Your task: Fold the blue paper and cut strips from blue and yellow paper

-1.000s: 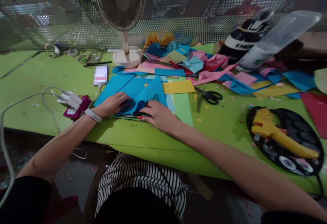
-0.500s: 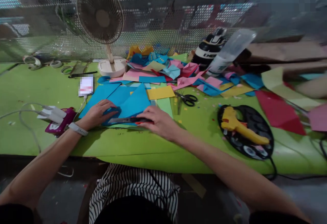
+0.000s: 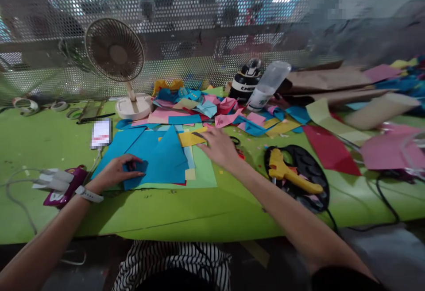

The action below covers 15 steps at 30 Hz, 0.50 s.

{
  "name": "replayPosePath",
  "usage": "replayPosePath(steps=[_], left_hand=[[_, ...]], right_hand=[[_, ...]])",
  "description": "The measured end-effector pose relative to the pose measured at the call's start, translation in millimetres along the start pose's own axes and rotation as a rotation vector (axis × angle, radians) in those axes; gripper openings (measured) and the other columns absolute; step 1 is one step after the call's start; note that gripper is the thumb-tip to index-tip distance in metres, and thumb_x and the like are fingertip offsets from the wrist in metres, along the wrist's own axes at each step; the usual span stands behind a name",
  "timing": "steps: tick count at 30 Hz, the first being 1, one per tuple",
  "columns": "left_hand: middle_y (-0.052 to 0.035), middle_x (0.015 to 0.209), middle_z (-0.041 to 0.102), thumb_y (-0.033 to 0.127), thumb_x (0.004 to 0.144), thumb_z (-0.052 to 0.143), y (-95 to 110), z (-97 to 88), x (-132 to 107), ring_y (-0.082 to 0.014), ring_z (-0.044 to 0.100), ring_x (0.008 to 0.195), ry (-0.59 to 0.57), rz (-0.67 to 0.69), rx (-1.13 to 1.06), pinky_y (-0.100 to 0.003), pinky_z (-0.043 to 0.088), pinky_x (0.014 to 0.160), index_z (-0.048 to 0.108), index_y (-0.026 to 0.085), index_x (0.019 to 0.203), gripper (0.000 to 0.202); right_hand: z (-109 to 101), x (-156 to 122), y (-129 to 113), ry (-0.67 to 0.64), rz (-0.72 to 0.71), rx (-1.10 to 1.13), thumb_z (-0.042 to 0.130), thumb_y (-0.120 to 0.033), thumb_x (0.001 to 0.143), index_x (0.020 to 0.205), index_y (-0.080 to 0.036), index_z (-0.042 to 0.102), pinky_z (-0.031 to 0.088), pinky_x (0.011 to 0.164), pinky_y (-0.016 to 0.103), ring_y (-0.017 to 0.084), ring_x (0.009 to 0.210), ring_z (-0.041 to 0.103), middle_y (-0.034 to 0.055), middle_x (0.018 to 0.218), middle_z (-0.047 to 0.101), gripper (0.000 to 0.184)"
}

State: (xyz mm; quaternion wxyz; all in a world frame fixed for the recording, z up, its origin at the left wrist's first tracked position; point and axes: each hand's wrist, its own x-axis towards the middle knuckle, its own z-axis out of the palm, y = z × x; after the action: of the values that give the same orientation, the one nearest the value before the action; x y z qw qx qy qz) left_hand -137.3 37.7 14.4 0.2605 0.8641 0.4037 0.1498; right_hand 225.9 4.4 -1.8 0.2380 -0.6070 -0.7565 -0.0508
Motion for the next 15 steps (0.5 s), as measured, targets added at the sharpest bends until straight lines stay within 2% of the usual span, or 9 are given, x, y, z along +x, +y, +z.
replayPosePath(steps=[4, 7, 9, 10, 12, 14, 15], left_hand=[[-0.0034, 0.087, 0.067, 0.041, 0.08, 0.069, 3.8, -1.6, -3.7, -0.0166, 0.064, 0.078, 0.082, 0.074, -0.05, -0.03, 0.053, 0.069, 0.066, 0.021, 0.099, 0.028], [-0.0048, 0.09, 0.066, 0.032, 0.085, 0.065, 7.4, -0.5, -7.2, -0.0163, 0.064, 0.082, 0.217, 0.23, 0.0, -0.029, 0.054, 0.071, 0.067, 0.02, 0.098, 0.018], [-0.0058, 0.092, 0.066, 0.025, 0.088, 0.062, 8.2, 1.1, -9.1, -0.0167, 0.064, 0.086, 0.296, 0.367, 0.077, -0.03, 0.054, 0.075, 0.067, 0.021, 0.098, 0.012], [-0.0058, 0.093, 0.067, 0.022, 0.089, 0.06, 8.1, 2.0, -9.7, -0.0169, 0.064, 0.088, 0.319, 0.43, 0.119, -0.031, 0.054, 0.077, 0.066, 0.021, 0.099, 0.012], [-0.0054, 0.096, 0.068, 0.017, 0.09, 0.058, 7.9, 4.0, -10.1, -0.0169, 0.064, 0.091, 0.341, 0.507, 0.191, -0.032, 0.054, 0.08, 0.066, 0.023, 0.103, 0.016], [-0.0056, 0.108, 0.067, 0.016, 0.09, 0.057, 8.6, 6.2, -9.4, -0.0189, 0.063, 0.101, 0.375, 0.5, 0.259, -0.037, 0.053, 0.087, 0.062, 0.026, 0.112, 0.024], [-0.006, 0.119, 0.064, 0.018, 0.09, 0.058, 9.4, 7.5, -8.7, -0.0214, 0.059, 0.112, 0.397, 0.47, 0.299, -0.042, 0.05, 0.094, 0.059, 0.028, 0.117, 0.029]], right_hand=[[17.0, 35.7, -40.9, -0.171, -0.221, 0.207, 0.062, -0.049, 0.085, 0.123, -0.018, 0.061, 0.044, 0.096, 0.045, 0.029, 0.114, 0.055, 0.0139, 0.122, 0.062, 0.049], [35.7, 55.6, -56.5, -0.298, -0.253, 0.243, 0.07, -0.059, 0.073, 0.13, -0.015, 0.056, 0.043, 0.096, 0.045, 0.032, 0.115, 0.054, 0.0167, 0.125, 0.059, 0.073], [45.1, 62.0, -60.1, -0.337, -0.297, 0.27, 0.074, -0.062, 0.066, 0.13, -0.013, 0.056, 0.043, 0.094, 0.044, 0.033, 0.112, 0.055, 0.0174, 0.122, 0.06, 0.082], [47.9, 63.6, -60.5, -0.336, -0.331, 0.289, 0.075, -0.061, 0.066, 0.128, -0.013, 0.057, 0.043, 0.093, 0.044, 0.032, 0.109, 0.056, 0.0169, 0.119, 0.062, 0.08], [49.6, 65.6, -59.3, -0.301, -0.377, 0.342, 0.073, -0.052, 0.074, 0.117, -0.014, 0.064, 0.044, 0.089, 0.039, 0.028, 0.102, 0.059, 0.0138, 0.108, 0.066, 0.059], [47.3, 69.8, -55.2, -0.273, -0.354, 0.409, 0.066, -0.041, 0.084, 0.102, -0.016, 0.069, 0.044, 0.083, 0.033, 0.023, 0.094, 0.061, 0.0097, 0.097, 0.068, 0.031], [45.3, 73.9, -51.7, -0.27, -0.299, 0.423, 0.062, -0.037, 0.088, 0.096, -0.017, 0.07, 0.044, 0.08, 0.029, 0.02, 0.091, 0.062, 0.0076, 0.094, 0.069, 0.023]])
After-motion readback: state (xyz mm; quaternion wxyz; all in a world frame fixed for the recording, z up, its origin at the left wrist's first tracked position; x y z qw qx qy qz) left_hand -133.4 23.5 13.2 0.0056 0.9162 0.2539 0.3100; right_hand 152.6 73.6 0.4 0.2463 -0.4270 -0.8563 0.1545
